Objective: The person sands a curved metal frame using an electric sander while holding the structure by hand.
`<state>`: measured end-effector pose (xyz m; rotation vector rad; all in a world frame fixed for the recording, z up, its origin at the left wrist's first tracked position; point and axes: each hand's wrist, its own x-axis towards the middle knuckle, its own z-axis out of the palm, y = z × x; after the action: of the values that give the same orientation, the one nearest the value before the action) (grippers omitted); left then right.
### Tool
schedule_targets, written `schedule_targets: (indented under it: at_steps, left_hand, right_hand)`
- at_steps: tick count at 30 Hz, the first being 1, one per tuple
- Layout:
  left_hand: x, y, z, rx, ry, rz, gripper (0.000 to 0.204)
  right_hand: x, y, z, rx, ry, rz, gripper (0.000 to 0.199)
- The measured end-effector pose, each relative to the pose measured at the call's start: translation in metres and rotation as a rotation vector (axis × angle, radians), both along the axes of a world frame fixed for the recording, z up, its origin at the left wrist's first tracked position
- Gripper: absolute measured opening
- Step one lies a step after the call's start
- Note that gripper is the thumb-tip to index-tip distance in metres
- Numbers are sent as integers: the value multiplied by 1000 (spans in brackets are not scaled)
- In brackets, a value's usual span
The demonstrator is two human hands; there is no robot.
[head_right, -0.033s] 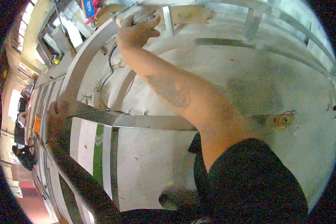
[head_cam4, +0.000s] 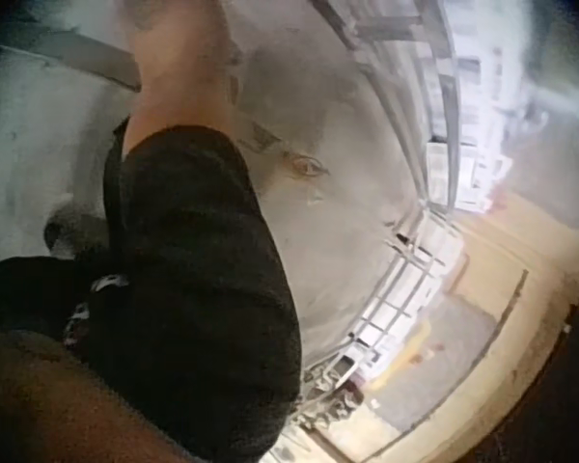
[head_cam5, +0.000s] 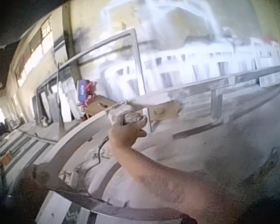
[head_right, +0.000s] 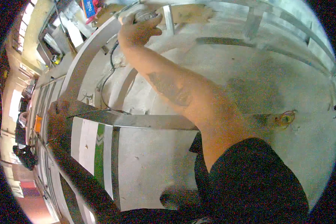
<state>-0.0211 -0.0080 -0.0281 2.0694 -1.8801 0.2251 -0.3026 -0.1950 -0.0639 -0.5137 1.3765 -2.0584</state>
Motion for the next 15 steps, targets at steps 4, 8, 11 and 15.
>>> schedule_targets:
  at_steps: [4, 8, 11, 15]
  left_hand:
    - [17, -6, -7, -16, -67, -73, 59]
    - [25, -7, -12, -41, -125, -112, 56]
    - [16, -4, -9, -24, -71, -103, 56]
    - [-7, -1, 3, 28, 13, 1, 56]
  right_hand:
    - [-5, -4, -1, -6, 42, -48, 100]
    - [5, 6, 3, 44, 39, 13, 100]
    - [16, 17, 7, 41, 60, 52, 98]
    - [25, 34, 11, 97, 70, 151, 98]
